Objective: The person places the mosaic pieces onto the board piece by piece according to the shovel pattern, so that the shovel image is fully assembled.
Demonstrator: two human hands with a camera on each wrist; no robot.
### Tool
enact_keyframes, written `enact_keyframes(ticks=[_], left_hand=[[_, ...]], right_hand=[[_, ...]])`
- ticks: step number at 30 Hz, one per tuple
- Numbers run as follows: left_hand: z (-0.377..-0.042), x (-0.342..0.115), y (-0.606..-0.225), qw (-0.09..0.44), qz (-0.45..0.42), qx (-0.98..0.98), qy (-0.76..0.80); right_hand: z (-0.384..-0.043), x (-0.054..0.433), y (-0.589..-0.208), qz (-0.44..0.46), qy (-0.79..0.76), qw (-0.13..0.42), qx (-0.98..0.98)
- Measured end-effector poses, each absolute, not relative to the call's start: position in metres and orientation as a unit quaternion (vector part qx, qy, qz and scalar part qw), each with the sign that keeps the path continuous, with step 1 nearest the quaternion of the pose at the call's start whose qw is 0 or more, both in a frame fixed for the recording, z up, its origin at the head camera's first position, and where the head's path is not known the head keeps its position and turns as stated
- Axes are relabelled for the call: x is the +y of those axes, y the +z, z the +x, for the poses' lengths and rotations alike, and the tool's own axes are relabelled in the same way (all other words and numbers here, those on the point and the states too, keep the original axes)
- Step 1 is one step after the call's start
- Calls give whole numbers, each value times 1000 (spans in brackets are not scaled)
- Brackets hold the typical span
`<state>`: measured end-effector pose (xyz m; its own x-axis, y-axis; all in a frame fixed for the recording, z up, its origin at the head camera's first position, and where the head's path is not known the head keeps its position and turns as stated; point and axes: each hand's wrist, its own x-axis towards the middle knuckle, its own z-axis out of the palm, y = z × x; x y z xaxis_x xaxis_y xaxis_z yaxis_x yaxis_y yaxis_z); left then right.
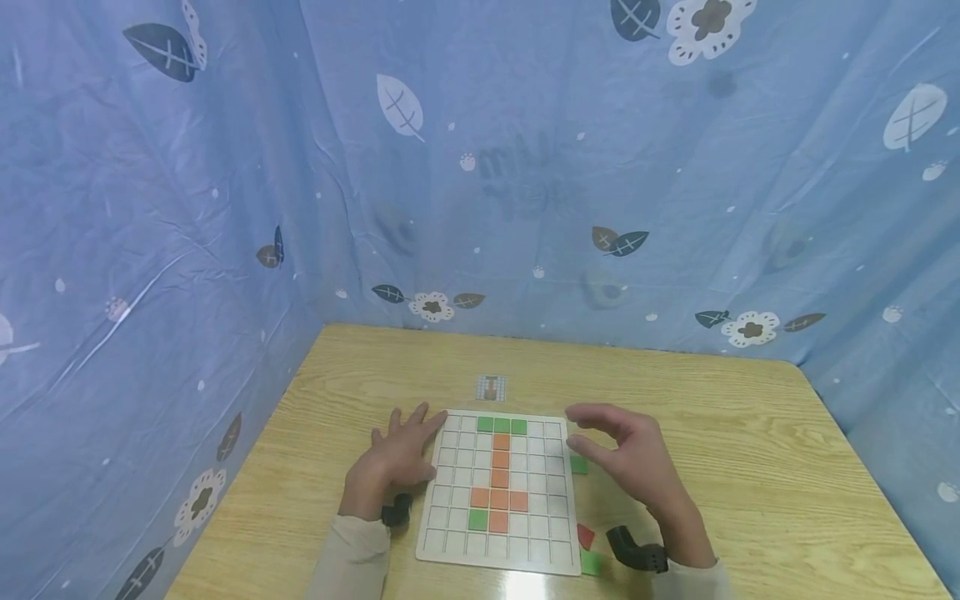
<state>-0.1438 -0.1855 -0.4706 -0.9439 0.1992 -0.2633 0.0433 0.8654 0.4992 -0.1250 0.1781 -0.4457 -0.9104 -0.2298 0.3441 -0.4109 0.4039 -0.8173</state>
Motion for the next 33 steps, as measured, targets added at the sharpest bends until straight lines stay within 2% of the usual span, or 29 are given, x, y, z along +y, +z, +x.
enact_keyframes(ticks=[13, 33], left_hand=[[-145, -186, -471, 155, 66, 953, 250], [-144, -187, -467, 158, 71, 953, 250]], right_hand=[[-131, 206, -455, 179, 537, 69, -822], [-136, 221, -487, 115, 513, -27, -850]])
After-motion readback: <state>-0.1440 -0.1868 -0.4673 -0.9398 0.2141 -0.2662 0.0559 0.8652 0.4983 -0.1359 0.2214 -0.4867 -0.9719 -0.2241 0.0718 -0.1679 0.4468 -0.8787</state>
